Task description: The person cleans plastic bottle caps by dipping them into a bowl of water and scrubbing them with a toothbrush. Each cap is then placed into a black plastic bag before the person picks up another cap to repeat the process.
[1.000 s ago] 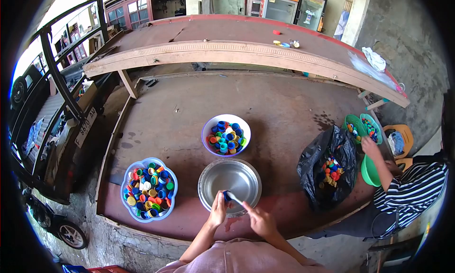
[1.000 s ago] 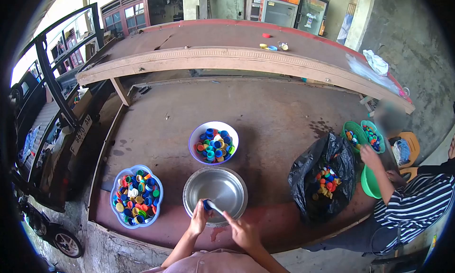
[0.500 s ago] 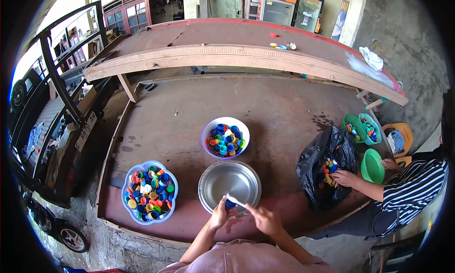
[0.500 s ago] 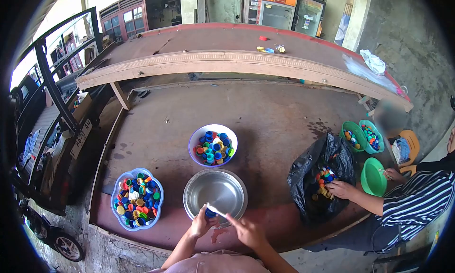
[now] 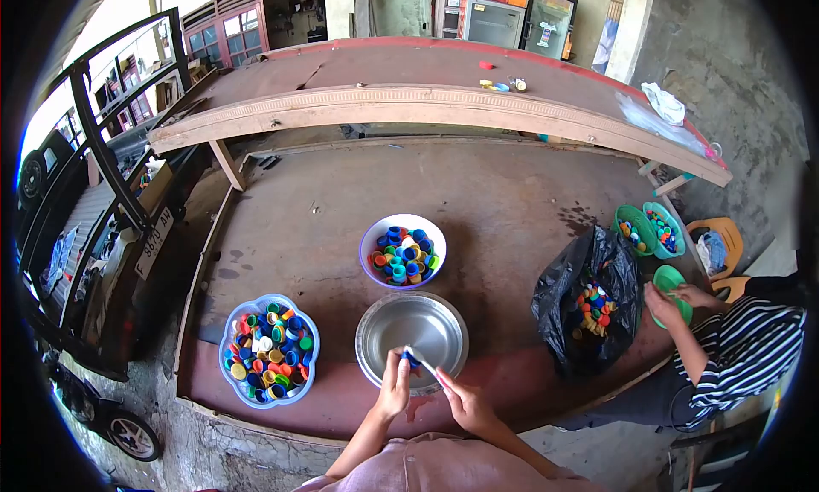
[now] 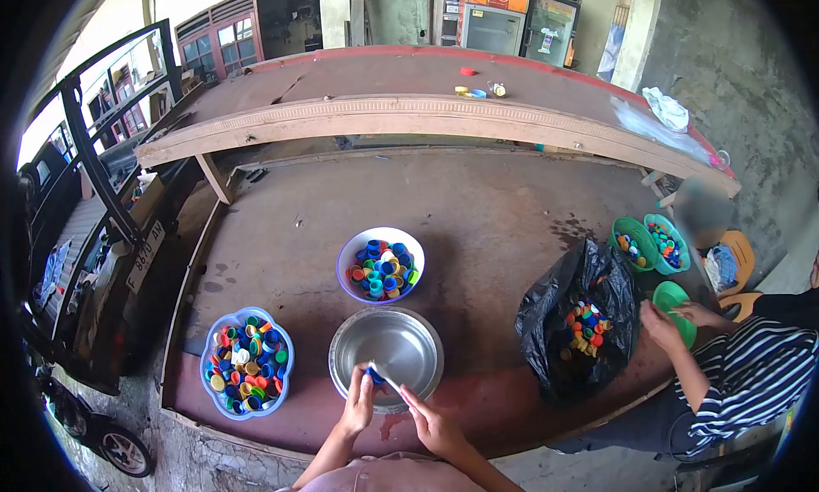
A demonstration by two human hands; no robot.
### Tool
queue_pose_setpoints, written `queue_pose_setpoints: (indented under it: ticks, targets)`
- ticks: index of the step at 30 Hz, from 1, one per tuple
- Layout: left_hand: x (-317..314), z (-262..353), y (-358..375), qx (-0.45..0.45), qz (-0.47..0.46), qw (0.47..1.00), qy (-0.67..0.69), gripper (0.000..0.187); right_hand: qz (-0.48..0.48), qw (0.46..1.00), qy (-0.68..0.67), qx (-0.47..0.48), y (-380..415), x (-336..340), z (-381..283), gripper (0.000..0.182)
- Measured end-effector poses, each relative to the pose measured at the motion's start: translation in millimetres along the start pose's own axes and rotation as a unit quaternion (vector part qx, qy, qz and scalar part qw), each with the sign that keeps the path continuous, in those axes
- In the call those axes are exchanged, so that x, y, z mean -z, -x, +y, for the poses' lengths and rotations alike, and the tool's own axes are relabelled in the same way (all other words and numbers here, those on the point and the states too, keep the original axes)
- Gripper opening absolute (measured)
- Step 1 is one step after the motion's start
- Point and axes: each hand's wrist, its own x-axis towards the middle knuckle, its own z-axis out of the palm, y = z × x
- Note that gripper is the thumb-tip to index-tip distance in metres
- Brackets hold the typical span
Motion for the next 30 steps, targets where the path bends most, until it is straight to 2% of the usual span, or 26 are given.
queue_pose_setpoints:
  ticks: [1,3,4,5,6,7,9,11,12,15,18,19,20,21,22,23,25,27,29,30]
  targets:
    - [1,-1,1,-0.099,0.013,0.990,-0.100,0.024,0.001,1.000,0.000,0.000,0,2,6,0.041]
    - [2,-5,4,-0.090,0.018,0.990,-0.109,0.023,0.018,0.983,0.092,-0.157,0,11,17,0.040]
    - [0,-2,4,-0.106,0.025,0.988,-0.107,0.024,0.137,0.986,0.032,-0.091,-8,6,20,0.040]
    - [-2,0,3,-0.121,0.033,0.986,-0.105,0.027,0.133,0.986,0.031,-0.095,-4,3,12,0.040]
    - [0,-4,1,-0.117,0.047,0.987,-0.099,0.030,0.046,0.995,0.033,-0.086,1,4,-2,0.040]
    - [2,-6,-1,-0.165,0.076,0.970,-0.162,0.027,-0.038,0.996,0.034,-0.075,3,2,-10,0.039]
    - [5,-4,1,-0.170,0.060,0.976,-0.124,0.025,-0.003,0.999,0.005,-0.049,5,-5,2,0.038]
    - [8,-9,3,-0.141,0.058,0.982,-0.112,0.025,-0.073,0.966,0.148,-0.197,0,13,14,0.033]
    - [12,-11,3,-0.115,0.054,0.987,-0.103,0.024,0.008,0.987,0.083,-0.138,-2,15,17,0.034]
    - [15,-18,-20,-0.079,0.078,0.993,-0.034,0.023,0.023,0.989,0.107,-0.098,10,21,21,0.035]
    - [25,-8,-78,-0.121,0.072,0.984,-0.107,0.025,0.037,0.983,0.124,-0.127,26,25,22,0.034]
    - [31,-4,-103,-0.110,0.061,0.986,-0.109,0.031,0.038,0.982,0.127,-0.132,27,29,21,0.034]
    - [31,2,-130,-0.069,0.061,0.996,-0.016,0.037,0.058,0.983,0.113,-0.134,26,33,19,0.034]
    - [36,3,-154,-0.030,0.035,0.998,-0.032,0.050,0.080,0.982,0.100,-0.136,24,37,17,0.035]
    - [37,8,-167,0.075,0.042,0.996,0.014,0.066,0.128,0.978,0.111,-0.117,21,38,16,0.025]
    - [40,9,-177,0.157,0.029,0.987,0.015,0.079,0.133,0.976,0.115,-0.126,22,46,15,0.025]
    - [33,18,-166,0.188,-0.034,0.981,-0.028,0.080,0.117,0.946,0.163,-0.256,29,74,15,0.017]
    - [30,15,-146,0.185,-0.086,0.977,-0.060,0.075,0.279,0.915,0.222,-0.189,33,105,35,0.021]
    - [30,13,-119,0.183,-0.158,0.968,-0.074,0.067,0.380,0.840,0.297,-0.249,48,150,74,0.021]
    - [31,13,-106,0.187,-0.161,0.966,-0.074,0.067,0.387,0.822,0.327,-0.260,58,174,93,0.021]
